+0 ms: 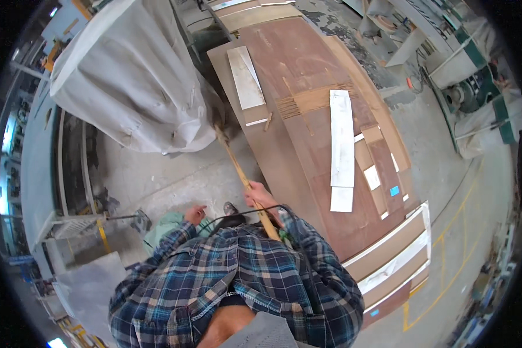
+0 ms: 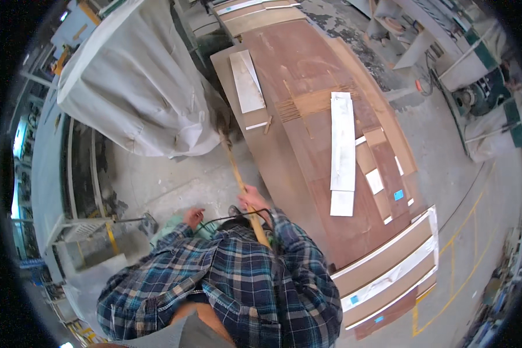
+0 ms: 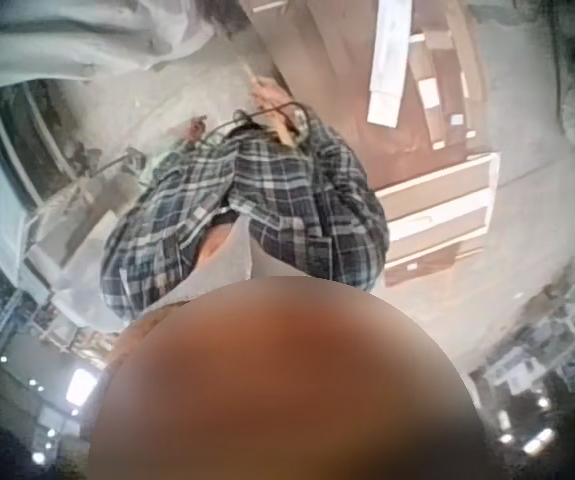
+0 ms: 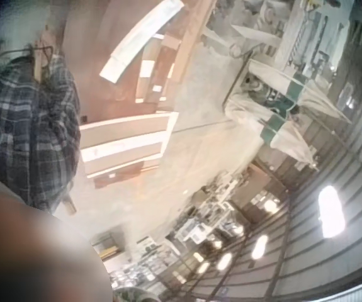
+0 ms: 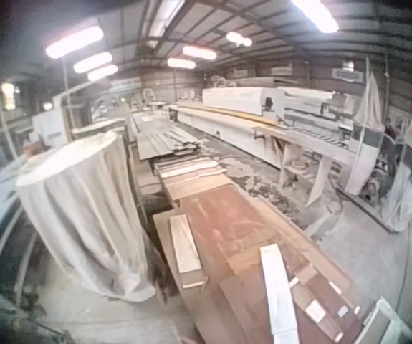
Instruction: Sweep wood dust off factory machinery and worktables using a broom.
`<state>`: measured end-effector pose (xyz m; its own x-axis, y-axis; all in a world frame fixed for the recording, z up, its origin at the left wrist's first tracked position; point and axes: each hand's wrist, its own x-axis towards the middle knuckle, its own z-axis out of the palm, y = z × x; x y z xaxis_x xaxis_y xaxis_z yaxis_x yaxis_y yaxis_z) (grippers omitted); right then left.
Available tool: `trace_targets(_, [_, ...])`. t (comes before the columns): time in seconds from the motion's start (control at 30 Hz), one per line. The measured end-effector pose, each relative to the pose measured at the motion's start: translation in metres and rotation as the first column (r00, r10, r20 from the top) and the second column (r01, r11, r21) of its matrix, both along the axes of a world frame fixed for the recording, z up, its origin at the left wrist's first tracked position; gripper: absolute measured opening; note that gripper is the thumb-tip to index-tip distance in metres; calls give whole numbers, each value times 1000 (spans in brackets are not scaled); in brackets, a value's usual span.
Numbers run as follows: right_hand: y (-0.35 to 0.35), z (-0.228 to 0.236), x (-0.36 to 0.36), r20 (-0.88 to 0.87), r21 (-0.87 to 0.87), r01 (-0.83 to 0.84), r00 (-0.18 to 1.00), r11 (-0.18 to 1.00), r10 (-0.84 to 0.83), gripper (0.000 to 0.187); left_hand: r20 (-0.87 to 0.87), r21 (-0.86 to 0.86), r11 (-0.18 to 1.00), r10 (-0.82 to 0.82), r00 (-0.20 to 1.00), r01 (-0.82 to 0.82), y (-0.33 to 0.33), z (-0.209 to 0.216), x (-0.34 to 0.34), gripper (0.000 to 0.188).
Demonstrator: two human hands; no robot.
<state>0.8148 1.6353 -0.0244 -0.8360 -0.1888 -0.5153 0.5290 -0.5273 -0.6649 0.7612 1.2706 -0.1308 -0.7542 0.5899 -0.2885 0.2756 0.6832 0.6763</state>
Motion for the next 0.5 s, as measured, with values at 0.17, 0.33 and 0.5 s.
trace_targets(0.17, [-5,55,4,165,-21,50,985,999,-46,31,326,20,958,265,908,-287,-57,-22,29,33])
trace_targets(0.33, [-20,161,-34,-22,-28,51,998,998,-51,68,181,-315,948,109,977,-48,-126,-48,12,28])
trace_targets(0.5, [-25,151,-94,-147,-50,80,985,996,-86,70,557,-227,878,472,683,-421,-118,-56,-14,33])
